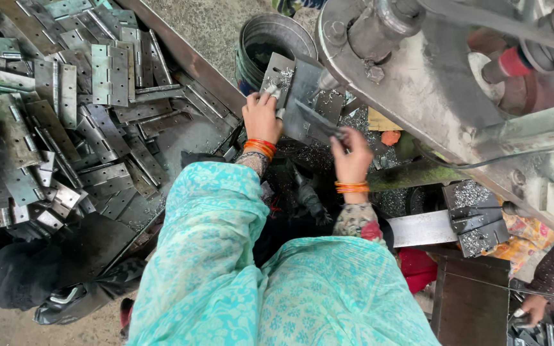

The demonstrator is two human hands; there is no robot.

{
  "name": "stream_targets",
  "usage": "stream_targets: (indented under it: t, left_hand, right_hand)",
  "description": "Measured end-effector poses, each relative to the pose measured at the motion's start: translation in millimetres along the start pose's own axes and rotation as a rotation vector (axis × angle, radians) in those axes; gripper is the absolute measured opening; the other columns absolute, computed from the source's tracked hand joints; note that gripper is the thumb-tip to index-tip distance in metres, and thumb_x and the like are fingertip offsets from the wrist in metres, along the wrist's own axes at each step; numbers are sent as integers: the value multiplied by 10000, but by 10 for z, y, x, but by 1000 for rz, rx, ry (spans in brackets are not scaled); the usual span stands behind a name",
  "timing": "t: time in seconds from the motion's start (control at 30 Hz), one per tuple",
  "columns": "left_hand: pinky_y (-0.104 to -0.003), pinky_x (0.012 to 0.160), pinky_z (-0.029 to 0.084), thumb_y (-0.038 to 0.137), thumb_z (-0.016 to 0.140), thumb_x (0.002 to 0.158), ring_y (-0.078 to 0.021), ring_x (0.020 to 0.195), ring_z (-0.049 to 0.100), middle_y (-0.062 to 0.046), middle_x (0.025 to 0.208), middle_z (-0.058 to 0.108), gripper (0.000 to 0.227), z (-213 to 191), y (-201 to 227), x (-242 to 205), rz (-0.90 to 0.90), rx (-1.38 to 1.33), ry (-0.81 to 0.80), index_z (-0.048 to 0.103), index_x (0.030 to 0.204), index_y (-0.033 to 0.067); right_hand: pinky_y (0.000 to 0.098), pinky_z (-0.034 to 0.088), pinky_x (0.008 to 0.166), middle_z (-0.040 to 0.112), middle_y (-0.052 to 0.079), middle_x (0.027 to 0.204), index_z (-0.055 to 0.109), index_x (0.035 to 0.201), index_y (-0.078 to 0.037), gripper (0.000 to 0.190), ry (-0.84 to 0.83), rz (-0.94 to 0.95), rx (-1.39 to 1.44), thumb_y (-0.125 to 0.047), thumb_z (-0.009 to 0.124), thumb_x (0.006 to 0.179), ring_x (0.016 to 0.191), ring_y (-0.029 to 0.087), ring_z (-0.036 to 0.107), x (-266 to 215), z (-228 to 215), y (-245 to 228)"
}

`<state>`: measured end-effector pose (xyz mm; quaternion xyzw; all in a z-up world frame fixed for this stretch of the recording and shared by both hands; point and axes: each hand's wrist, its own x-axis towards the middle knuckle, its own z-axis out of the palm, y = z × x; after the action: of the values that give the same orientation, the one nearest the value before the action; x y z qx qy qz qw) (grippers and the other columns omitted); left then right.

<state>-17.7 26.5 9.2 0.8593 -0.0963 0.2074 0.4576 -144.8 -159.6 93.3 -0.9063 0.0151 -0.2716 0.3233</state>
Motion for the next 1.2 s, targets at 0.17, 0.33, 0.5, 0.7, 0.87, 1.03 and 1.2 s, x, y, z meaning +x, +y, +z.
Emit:
stream_targets:
  t: [0.17, 0.33, 0.5, 0.7, 0.87, 1.03, 1.2]
  left_hand:
    - [-487, 967, 445, 197, 760, 821, -347, 1241, 512, -32, 1412, 614, 398, -70, -7, -22, 110, 25, -26, 733, 1198, 74]
    - [-564, 1091, 363, 327, 677, 949, -335, 1383, 444, 4, 1475, 593, 285, -133, 25, -160, 240, 241, -285, 753, 1125, 116]
    - [-750, 1106, 143, 485, 646, 891, -358, 1429, 321, -32, 1477, 542, 501, -199, 154, -258, 299, 404, -545, 729, 1201, 99]
    - [-822, 1096, 26, 355, 674, 811, -349, 1468, 281, -3, 1458, 551, 443, -102, 177, -98, 359, 582, -614, 740, 1201, 155]
    - [-828, 1103, 54, 253, 654, 829, -353, 1484, 304, 10, 1430, 585, 324, 21, 92, 14, 380, 549, -576, 782, 1109, 152]
    - [-811, 1138, 78, 254, 635, 884, -367, 1463, 346, -4, 1359, 628, 275, 32, 56, -128, 403, 522, -490, 789, 1086, 149]
    - [-787, 1145, 94, 276, 613, 912, -373, 1430, 378, -18, 1322, 652, 286, 40, 41, -269, 414, 523, -367, 790, 1090, 139]
  right_hand:
    - [421, 533, 925, 645, 117, 1104, 648, 1182, -30, 360, -299, -402, -328, 24, 710, 832, 1082, 335, 615, -71, 462, -166]
    - [430, 526, 962, 657, 152, 1173, 656, 1178, 4, 383, -371, -350, -290, -34, 733, 804, 1122, 351, 611, -98, 751, -49]
    - [435, 521, 1017, 678, 146, 1282, 697, 1206, -37, 340, -438, -199, -252, -122, 704, 878, 1186, 361, 616, -338, 461, -76]
    - [467, 519, 966, 650, 187, 1290, 531, 1408, -34, 673, -741, 115, -392, -361, 736, 856, 1171, 396, 619, -740, 139, -226]
    - [496, 548, 954, 636, 206, 1321, 307, 1584, -96, 907, -806, 358, -450, -358, 725, 822, 1190, 400, 634, -1235, 438, 25]
    - [536, 518, 923, 549, 288, 1380, 331, 1546, -90, 929, -542, 287, -287, -326, 803, 782, 1204, 479, 565, -1821, 676, 209]
    - [533, 543, 917, 629, 274, 1292, 356, 1531, -78, 869, -635, 274, -267, -341, 776, 816, 1148, 467, 623, -1474, 560, 136]
